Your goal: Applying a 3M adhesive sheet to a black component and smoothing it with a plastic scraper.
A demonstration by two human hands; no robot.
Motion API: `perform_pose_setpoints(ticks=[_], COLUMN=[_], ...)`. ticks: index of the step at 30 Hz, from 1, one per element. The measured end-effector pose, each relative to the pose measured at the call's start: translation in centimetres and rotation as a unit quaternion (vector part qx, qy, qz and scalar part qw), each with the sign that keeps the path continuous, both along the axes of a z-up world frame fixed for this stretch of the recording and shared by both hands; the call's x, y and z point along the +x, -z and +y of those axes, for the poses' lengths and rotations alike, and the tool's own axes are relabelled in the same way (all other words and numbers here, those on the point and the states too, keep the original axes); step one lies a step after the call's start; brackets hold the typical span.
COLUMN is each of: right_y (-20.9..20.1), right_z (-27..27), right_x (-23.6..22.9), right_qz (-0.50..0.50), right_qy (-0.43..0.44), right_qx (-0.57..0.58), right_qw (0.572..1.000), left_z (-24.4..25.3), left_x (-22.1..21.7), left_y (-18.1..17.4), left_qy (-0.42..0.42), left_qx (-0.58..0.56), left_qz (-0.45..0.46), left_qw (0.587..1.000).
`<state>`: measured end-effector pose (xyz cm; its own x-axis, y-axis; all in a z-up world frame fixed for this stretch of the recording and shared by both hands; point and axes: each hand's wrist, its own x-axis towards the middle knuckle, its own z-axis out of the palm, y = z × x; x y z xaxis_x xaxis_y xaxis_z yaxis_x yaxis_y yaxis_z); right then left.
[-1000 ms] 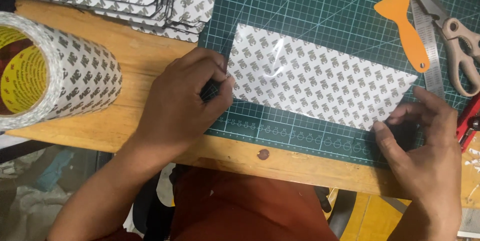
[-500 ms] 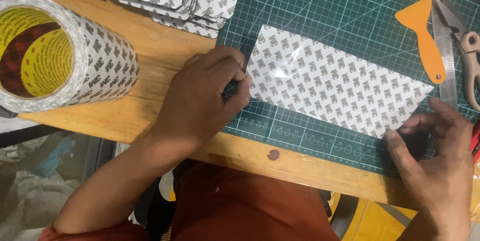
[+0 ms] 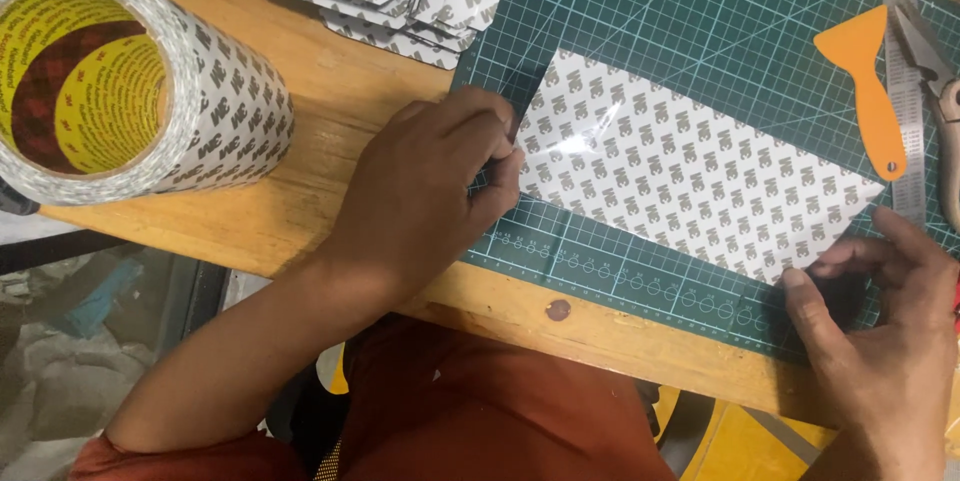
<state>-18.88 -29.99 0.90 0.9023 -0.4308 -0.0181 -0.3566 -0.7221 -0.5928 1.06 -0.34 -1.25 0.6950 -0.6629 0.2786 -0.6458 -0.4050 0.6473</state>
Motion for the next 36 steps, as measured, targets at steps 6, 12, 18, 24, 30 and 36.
perform_pose_setpoints(ticks=[6, 12, 18, 24, 30, 36], right_y=[0.4, 0.6, 1.2, 1.4, 1.6, 2.1], right_z=[-0.5, -0.5, -1.2, -1.5, -1.4, -2.1], right_x=[-0.3, -0.4, -0.7, -0.7, -0.7, -1.3], right_qz=[-0.004, -0.003, 0.011, 0.011, 0.007, -0.017], right_qy=[-0.018, -0.010, -0.011, -0.026, -0.009, -0.035], right_qx=[-0.023, 0.008, -0.015, -0.014, -0.004, 0.005], right_qw=[1.000, 1.000, 1.000, 1.000, 1.000, 0.999], left_z=[-0.1, -0.3, 0.0, 0.0, -0.1, 0.0], left_x=[0.0, 0.0, 0.1, 0.4, 0.6, 0.3], left_y=[0.0, 0.2, -0.4, -0.5, -0.3, -0.3], left_qy=[0.002, -0.007, 0.002, 0.002, 0.000, -0.004], left_qx=[-0.007, -0.013, -0.017, -0.032, -0.020, -0.022], left_qz=[-0.022, -0.041, -0.009, -0.009, -0.001, -0.010], left_qw=[1.000, 0.999, 1.000, 0.999, 1.000, 1.000])
